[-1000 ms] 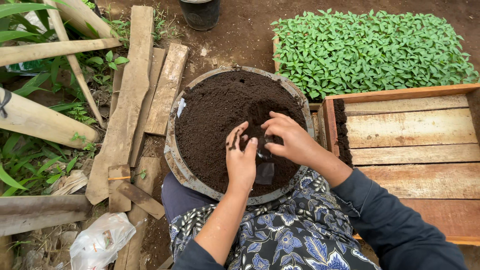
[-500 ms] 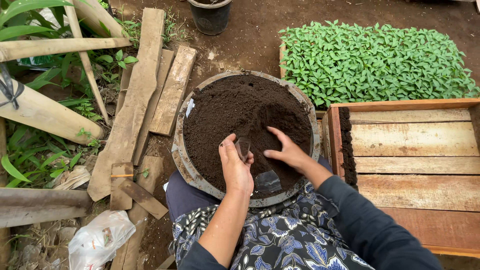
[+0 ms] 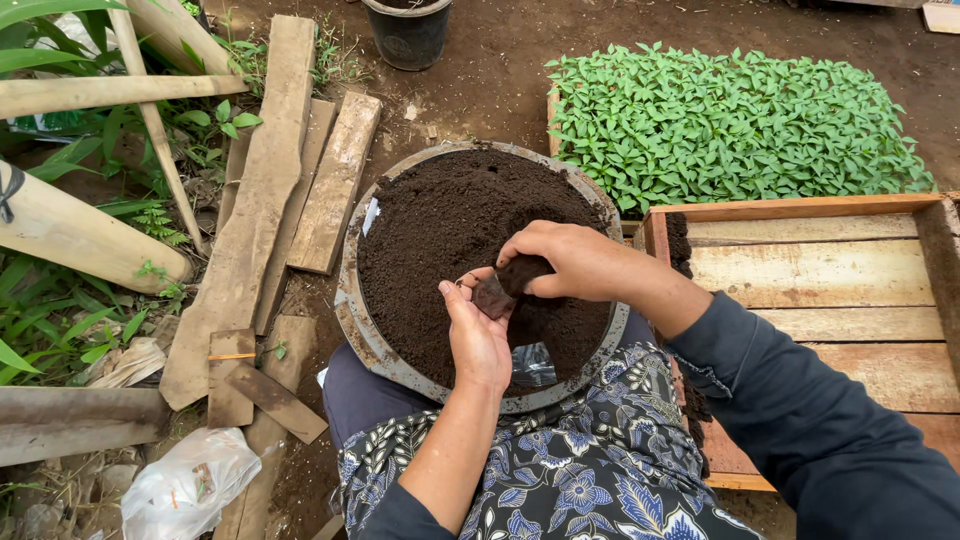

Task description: The person scoops soil from a basin on their lap, fills small plastic seedling pouches by hand, and places the filled pouches into a wooden tray. The person repeats this process continuously, handling the soil and pouches directly without tools.

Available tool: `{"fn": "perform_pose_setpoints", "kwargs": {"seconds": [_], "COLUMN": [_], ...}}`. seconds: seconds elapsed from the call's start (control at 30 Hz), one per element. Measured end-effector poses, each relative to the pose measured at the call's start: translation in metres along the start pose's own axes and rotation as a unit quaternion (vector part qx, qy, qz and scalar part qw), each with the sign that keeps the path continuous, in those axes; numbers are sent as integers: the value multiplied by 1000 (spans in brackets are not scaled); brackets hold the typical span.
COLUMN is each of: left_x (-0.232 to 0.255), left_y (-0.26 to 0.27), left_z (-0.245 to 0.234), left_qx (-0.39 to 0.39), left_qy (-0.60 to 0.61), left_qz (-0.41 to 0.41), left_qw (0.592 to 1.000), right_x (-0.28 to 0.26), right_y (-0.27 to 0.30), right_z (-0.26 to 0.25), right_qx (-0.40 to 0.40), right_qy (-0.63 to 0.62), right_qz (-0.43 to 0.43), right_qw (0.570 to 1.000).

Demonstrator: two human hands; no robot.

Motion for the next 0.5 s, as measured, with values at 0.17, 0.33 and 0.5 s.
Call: {"fn": "perform_pose_setpoints", "kwargs": {"seconds": [0.17, 0.33, 0.5], "left_x": [-3, 2, -3], "left_y": [-1, 10, 13], "left_z": [-1, 12, 22], "left_qx": [-19, -36, -51], "left_qy": [11, 46, 58], "left_qz": [-4, -10, -6], "left_qw": [1000, 998, 997], "right_x": [-2, 39, 35], "right_y": [4, -3, 16], "right_z": [2, 19, 1], "right_qx": [22, 115, 125], "right_qy": [-6, 26, -124], "right_qz": [-8, -26, -5], "right_qw": [1000, 993, 984]}}
Point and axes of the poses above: each hand's wrist, its own y-axis away from the middle knuckle, its own z-axis out of the palm, x = y × z, the point moved 6 cm from there along -y, towards the middle knuckle, and after that the axes turned 14 degrees about -y, right-handed, at the moved point
